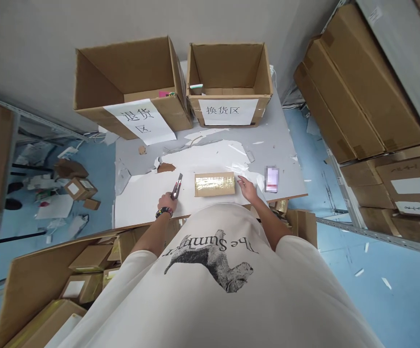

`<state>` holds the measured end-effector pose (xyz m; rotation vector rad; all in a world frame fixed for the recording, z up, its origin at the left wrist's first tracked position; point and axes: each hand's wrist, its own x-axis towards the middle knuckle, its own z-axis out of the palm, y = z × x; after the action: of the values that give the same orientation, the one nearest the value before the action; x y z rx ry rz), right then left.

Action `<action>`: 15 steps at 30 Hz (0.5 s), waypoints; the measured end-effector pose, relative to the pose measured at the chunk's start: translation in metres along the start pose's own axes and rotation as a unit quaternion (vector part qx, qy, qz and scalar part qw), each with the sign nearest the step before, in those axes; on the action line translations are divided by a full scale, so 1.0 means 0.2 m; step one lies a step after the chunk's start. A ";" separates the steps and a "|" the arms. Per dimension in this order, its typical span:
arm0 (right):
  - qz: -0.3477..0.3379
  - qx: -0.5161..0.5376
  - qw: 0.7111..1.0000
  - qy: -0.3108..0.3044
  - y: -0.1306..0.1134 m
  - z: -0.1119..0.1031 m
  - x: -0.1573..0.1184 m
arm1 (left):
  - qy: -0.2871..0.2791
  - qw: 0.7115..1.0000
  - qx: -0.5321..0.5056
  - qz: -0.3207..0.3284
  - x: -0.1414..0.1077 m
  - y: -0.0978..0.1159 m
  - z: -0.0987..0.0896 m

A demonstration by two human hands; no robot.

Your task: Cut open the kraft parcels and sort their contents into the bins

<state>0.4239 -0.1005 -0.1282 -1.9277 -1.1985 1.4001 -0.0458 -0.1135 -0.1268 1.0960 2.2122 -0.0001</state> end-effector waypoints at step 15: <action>0.070 0.176 0.981 -0.031 -0.36 0.40 0.02 | -0.035 0.928 -0.356 -0.107 -0.01 0.26 0.08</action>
<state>0.3228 -0.0704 -0.1039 -1.7542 -0.7859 1.6312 0.0014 -0.0861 -0.1232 0.4404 1.9901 0.6112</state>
